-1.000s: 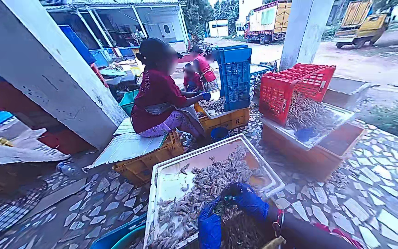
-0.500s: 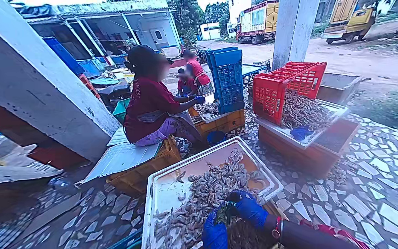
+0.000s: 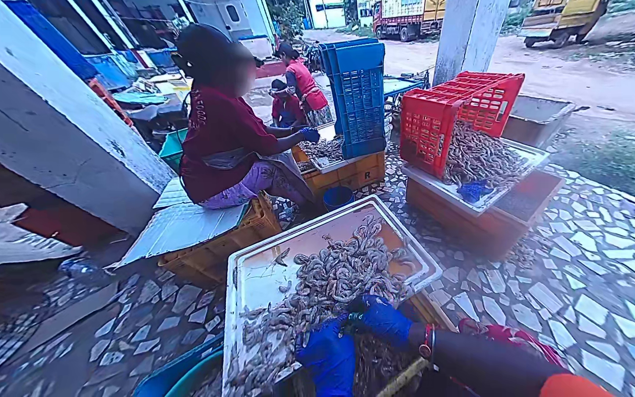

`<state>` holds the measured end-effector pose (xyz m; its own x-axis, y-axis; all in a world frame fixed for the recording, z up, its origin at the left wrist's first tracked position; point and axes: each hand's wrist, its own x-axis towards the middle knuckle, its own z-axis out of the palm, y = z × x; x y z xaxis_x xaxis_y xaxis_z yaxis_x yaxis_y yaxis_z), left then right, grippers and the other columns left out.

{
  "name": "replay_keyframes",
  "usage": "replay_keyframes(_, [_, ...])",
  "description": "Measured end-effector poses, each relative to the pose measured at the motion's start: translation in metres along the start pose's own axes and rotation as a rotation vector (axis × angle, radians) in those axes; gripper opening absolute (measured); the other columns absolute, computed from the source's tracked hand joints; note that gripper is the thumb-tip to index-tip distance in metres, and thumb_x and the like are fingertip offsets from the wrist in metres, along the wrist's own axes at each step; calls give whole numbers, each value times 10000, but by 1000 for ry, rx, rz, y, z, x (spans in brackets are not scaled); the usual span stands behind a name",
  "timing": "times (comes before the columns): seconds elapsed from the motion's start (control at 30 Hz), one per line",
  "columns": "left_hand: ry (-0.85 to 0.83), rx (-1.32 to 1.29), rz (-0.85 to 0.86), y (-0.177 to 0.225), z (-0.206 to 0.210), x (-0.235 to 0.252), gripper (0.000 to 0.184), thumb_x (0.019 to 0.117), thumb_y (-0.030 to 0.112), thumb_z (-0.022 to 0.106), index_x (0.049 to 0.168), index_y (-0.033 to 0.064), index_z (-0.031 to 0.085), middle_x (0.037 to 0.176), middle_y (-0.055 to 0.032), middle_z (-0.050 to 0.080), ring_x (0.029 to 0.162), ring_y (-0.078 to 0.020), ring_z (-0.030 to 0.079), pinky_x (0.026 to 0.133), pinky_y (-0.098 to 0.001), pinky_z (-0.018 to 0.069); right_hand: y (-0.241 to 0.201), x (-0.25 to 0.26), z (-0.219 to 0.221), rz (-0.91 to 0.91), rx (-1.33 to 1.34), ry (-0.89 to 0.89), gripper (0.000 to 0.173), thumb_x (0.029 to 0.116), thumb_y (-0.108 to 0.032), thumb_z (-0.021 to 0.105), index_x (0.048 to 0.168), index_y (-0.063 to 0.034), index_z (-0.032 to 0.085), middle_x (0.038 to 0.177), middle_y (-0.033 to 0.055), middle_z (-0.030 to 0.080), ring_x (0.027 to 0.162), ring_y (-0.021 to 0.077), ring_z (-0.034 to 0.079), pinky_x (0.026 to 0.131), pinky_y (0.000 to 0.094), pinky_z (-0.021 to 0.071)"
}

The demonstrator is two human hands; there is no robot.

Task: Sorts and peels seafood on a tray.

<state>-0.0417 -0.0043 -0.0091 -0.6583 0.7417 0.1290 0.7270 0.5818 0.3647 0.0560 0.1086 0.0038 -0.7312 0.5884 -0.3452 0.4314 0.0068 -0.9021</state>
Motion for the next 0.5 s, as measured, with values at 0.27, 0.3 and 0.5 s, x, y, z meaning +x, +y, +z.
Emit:
replay_keyframes(0.27, [-28, 47, -46, 12, 7, 0, 256, 877, 220, 730, 1114, 154, 799, 1049, -138, 776, 1071, -388, 700, 1105, -661, 336, -1, -10, 4, -60, 42, 104, 249, 1006, -150, 619, 1215, -50, 710, 1193, 105, 714, 1115, 144, 660, 1021, 339, 504])
replay_keyframes(0.3, [-97, -46, -110, 14, 2, 4, 268, 891, 192, 707, 1142, 148, 789, 1104, -146, 763, 1126, -386, 676, 1093, -660, 342, 0, -10, 0, -83, 47, 91, 253, 1005, -135, 616, 1222, -46, 708, 1199, 106, 714, 1115, 140, 662, 1023, 332, 505])
replay_keyframes(0.5, [-275, -518, -398, 0, 5, 23, 253, 994, 93, 586, 1184, 118, 749, 1155, -134, 737, 1116, -302, 679, 979, -597, 488, 8, -5, -37, -199, 259, -5, 271, 994, -41, 606, 1260, -7, 646, 1117, 104, 709, 902, 143, 715, 822, 319, 616])
